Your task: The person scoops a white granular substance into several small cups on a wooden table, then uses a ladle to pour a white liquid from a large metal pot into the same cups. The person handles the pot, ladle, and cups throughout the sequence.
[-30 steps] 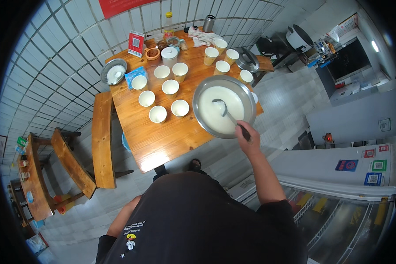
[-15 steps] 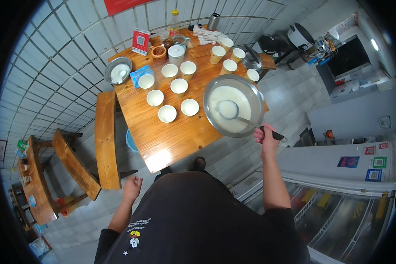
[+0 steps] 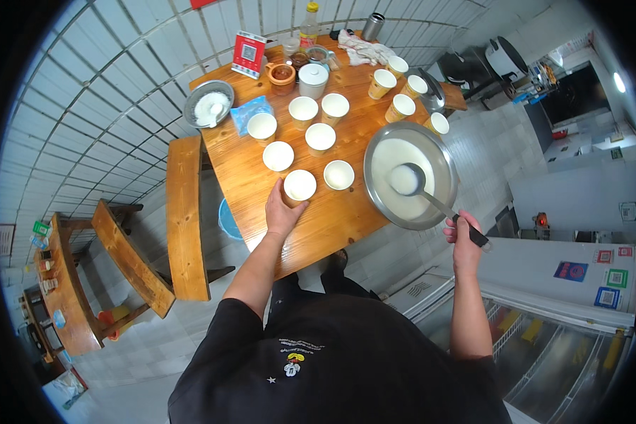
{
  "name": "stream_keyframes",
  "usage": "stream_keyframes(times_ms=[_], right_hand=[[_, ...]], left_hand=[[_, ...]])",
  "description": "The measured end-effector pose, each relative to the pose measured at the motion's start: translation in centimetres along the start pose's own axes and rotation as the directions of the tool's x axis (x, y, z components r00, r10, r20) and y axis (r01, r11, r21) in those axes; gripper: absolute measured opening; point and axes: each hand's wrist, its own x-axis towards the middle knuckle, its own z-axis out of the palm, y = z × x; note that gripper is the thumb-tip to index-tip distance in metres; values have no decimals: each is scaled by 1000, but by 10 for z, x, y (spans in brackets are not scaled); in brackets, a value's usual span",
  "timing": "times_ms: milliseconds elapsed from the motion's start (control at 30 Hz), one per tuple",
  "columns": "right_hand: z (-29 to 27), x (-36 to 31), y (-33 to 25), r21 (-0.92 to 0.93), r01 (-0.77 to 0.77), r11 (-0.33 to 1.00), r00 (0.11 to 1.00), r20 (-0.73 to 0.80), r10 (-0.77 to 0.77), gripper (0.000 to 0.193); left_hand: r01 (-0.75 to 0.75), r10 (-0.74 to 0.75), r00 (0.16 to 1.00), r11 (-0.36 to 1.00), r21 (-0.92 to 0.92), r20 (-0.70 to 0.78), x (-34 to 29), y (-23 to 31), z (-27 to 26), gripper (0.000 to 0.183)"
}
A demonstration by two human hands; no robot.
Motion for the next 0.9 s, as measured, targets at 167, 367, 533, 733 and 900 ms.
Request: stream_keyframes(times_ms=[167,367,533,733,900], right_hand=[[4,-5,10,-158,96,983,995,50,-89,26],[5,1,23,-371,364,854,928,222,-299,29],[10,8,37,31,86,996,986,142,-89,32],[-6,23,28,243,-171,955,985,37,167,35],[-28,21,-4,318,-142,937,989,-4,150,37]], left_hand=[[-101,93,995,953,-284,-42,13,3,18,75],[-167,145,979,974,-155,-143,-4,15,2,64],[-453,461,886,884,114,-56,-33,65,-24,68],[-539,530,842,832,129,103,-27,142,-4,70],[-590,563,806,789,173,182,-22,187,20,71]])
